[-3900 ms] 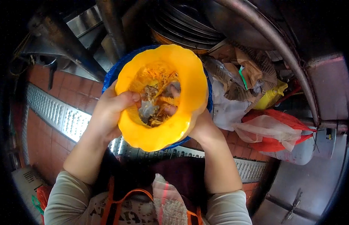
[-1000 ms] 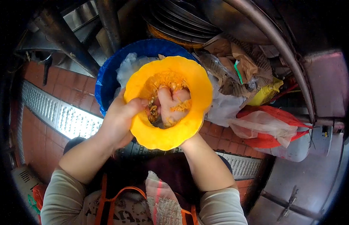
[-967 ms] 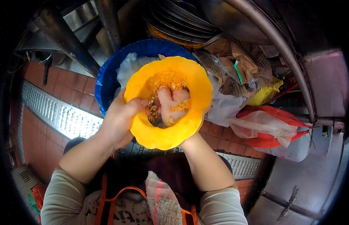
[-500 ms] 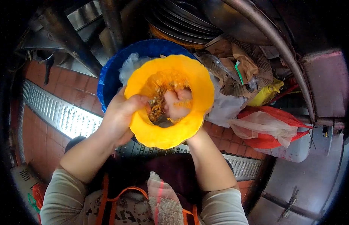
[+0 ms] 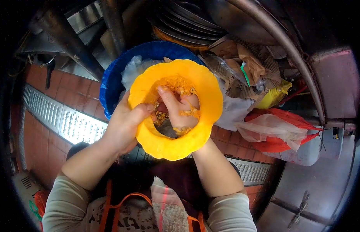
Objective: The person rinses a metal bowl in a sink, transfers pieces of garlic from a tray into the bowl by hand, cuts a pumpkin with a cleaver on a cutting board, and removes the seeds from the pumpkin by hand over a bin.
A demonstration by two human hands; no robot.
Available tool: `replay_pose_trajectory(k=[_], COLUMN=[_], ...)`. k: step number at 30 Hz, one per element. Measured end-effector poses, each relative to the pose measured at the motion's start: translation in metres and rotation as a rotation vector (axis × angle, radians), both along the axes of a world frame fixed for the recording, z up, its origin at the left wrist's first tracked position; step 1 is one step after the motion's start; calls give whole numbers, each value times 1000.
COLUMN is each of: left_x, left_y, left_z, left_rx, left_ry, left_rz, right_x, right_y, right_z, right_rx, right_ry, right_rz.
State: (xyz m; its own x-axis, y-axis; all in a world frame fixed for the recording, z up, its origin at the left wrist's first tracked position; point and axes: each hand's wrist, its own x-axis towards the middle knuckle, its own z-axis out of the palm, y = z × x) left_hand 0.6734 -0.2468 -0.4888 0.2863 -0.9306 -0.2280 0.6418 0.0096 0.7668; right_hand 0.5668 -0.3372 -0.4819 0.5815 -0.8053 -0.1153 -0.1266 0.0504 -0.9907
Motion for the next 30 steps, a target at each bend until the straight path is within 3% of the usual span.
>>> replay_pose_trajectory(k=[8,20,26,30], left_x=[-2,-2,5,7], left_y=[0,-1,-2,0], left_z=[-2,0,2,4], left_rx=[-93,-14,5,18], left_ry=[37,15,182,135], left_rz=[-9,-8,-33,-39], right_x=[-2,1,-5,-9], right_y=[0,5,-8,-19], right_z=[-5,-12,-13,-27], right_rx=[289,98,140,-33], right_ry=[-123,30,111,133], right_rz=[-44,-115,-116,58])
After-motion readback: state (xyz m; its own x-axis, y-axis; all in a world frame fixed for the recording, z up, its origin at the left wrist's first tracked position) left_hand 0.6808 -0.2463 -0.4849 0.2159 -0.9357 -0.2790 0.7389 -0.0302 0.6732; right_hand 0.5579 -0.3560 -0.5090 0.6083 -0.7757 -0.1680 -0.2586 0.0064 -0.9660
